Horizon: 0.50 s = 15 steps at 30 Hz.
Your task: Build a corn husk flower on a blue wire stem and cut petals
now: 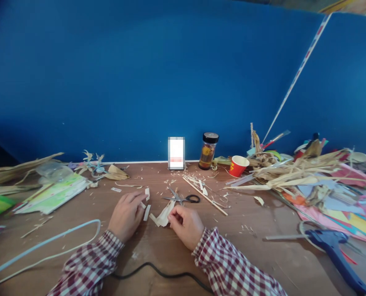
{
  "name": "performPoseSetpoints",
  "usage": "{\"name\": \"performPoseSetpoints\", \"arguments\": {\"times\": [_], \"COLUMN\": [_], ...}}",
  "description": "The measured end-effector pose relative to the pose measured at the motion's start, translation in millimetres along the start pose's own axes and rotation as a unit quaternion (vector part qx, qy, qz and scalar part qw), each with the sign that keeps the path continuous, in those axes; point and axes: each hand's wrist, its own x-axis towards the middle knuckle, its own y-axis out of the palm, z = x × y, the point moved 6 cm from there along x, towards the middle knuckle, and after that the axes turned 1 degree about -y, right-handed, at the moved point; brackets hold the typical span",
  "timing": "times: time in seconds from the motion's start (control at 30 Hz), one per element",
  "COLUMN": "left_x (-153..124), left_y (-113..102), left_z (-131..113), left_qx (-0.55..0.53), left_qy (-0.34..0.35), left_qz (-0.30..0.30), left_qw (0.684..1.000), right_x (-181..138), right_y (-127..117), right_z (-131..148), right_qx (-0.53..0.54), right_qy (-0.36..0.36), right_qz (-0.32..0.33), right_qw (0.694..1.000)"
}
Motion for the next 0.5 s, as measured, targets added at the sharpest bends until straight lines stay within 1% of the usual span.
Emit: {"name": "performPoseSetpoints", "arguments": {"times": [0.07,0.17,0.23,0.3,0.37,0.43,0.47,0.5], "left_x": [0,-2,-2,-2,-1,-2,-3,-5], "left_y": [5,13,14,10,4,-1,-1,2], "left_z": [-2,-2,-1,1,2,3,3,2], "left_qx": [0.018,0.029,0.019,-0.008,-0.063,-0.161,-0.226,-0.298], "left_qy": [0.005,-0.003,-0.01,-0.014,-0.015,-0.033,-0.053,-0.079], "left_qz": [0.002,0.025,0.029,0.018,-0.006,-0.023,-0.017,0.003], "left_qw": [1.0,0.999,0.999,1.0,0.998,0.986,0.973,0.951], "right_x": [0,0,0,0,0,0,0,0], "right_y": [1,0,-1,-3,-4,-5,-6,-6], "right_z": [-1,1,4,6,7,5,4,2], "right_qx": [-0.002,-0.007,-0.007,-0.006,-0.003,0.011,0.026,0.047], "right_qy": [-0.002,-0.004,-0.006,-0.009,-0.013,-0.013,-0.012,-0.011], "right_qz": [0.0,0.001,0.0,-0.004,-0.013,-0.027,-0.035,-0.043], "right_qw": [1.0,1.0,1.0,1.0,1.0,0.999,0.999,0.998]}}
